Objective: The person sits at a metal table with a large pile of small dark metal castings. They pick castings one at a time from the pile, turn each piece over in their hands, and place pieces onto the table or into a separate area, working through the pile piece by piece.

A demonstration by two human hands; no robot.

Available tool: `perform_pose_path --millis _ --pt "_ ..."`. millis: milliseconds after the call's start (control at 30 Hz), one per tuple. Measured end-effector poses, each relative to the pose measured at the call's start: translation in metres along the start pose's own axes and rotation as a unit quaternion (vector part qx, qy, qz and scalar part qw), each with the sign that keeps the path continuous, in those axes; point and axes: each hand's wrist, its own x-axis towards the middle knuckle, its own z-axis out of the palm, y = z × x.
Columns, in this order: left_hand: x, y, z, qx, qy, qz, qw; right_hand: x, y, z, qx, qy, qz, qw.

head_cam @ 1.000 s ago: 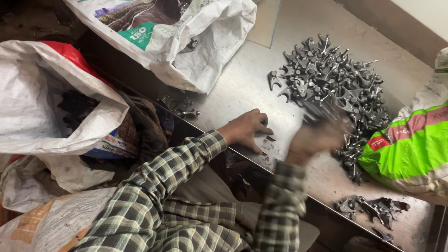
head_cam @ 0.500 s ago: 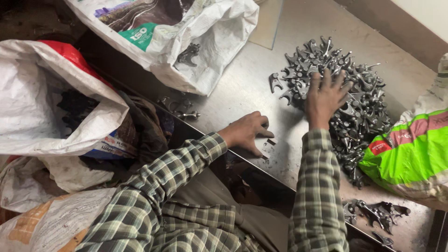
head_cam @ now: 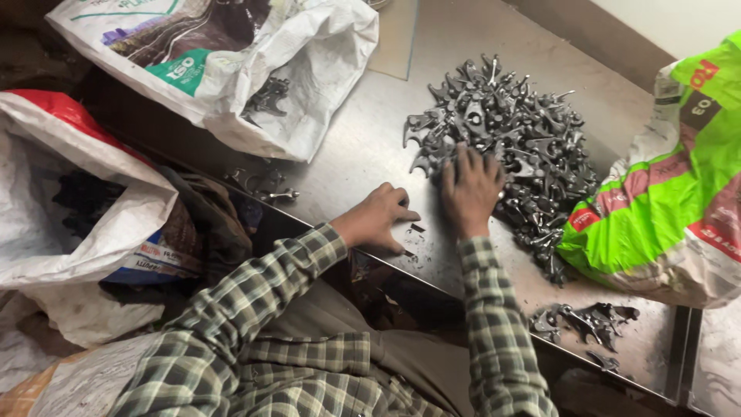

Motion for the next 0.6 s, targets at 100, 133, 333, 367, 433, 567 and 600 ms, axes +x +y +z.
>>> perform_pose_path --millis 100,133,333,367,433,567,600 --pt "-0.012 0.001 -0.002 0.025 -0.014 -0.015 0.999 -0.041 0.002 0.005 0.019 0.048 -0.035 0.998" --pt "-0.017 0.001 -0.003 0.036 -0.017 -0.017 0.999 -0.053 0.006 0.006 0.022 0.05 -0.042 0.998" --pt "-0.028 0.008 -0.004 0.005 -0.012 -0.099 0.995 -0.1 0.051 0.011 0.029 0.032 -0.075 0.996" --pt "-0.027 0.01 -0.004 0.003 -0.011 -0.097 0.995 -0.105 0.061 0.011 0.024 0.028 -0.078 0.996" --pt "-0.027 0.01 -0.004 0.003 -0.007 -0.095 0.995 -0.115 0.079 0.011 0.005 0.028 -0.052 0.998" --pt "-0.027 0.008 -0.005 -0.02 -0.003 -0.086 0.996 -0.136 0.099 0.004 0.06 0.122 0.063 0.989" --pt "-0.027 0.008 -0.005 -0.018 0.002 -0.08 0.997 -0.143 0.1 0.001 0.101 0.164 0.093 0.977"
